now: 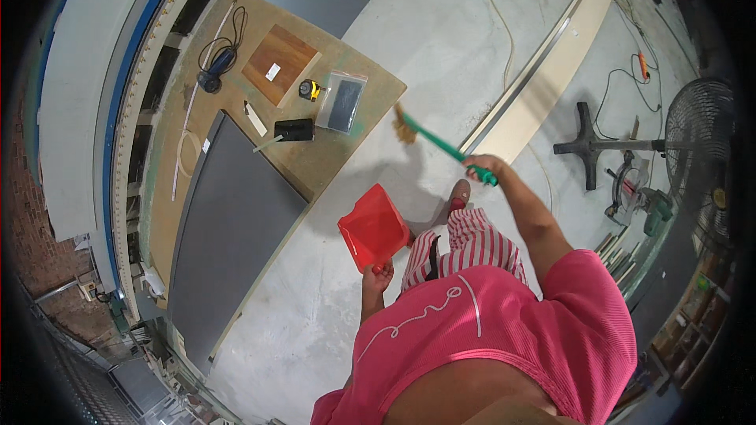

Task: The person sweeps the workshop floor using a broom and a dustpan, collects debris into the dustpan, and empties it into a basket.

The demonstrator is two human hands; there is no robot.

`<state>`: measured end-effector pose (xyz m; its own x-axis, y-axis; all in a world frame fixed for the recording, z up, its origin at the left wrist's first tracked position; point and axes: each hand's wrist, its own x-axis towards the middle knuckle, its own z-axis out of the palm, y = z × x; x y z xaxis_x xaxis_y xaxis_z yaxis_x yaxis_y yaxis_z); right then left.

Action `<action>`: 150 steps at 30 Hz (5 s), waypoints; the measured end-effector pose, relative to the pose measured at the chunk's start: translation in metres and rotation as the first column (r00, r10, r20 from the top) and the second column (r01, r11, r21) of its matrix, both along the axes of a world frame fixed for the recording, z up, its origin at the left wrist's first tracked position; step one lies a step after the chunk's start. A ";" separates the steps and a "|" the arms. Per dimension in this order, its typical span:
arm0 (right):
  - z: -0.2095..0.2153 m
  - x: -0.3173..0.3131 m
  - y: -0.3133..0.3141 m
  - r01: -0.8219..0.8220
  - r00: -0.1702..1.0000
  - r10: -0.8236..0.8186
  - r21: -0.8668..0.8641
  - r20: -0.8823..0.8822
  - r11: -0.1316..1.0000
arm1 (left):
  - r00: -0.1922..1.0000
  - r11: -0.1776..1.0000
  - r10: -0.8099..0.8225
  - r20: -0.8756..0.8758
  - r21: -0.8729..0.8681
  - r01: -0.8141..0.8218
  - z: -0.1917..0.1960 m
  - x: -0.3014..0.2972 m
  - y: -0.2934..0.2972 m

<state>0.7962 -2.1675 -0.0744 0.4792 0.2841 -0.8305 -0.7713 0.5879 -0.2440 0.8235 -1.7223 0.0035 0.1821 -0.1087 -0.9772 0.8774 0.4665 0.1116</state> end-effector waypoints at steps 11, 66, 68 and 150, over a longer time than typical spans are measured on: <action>0.131 -0.066 -0.058 -0.131 0.989 0.147 -0.394 0.009 0.909 | 0.996 0.999 -0.008 -0.089 0.046 0.013 -0.014 0.010 -0.009; 0.227 -0.338 0.329 -0.302 0.869 -0.177 -0.780 -0.461 0.548 | 0.548 0.505 -0.805 0.227 -0.222 0.834 0.070 0.062 -0.057; 0.219 -0.350 0.360 -0.272 0.860 -0.221 -0.781 -0.459 0.562 | 0.531 0.504 -0.834 0.146 -0.189 0.843 0.058 0.061 -0.040; 0.139 -0.394 0.285 0.209 0.813 -0.401 -0.430 -0.422 0.878 | 0.678 0.677 -0.735 0.026 -0.025 0.735 -0.024 0.114 -0.213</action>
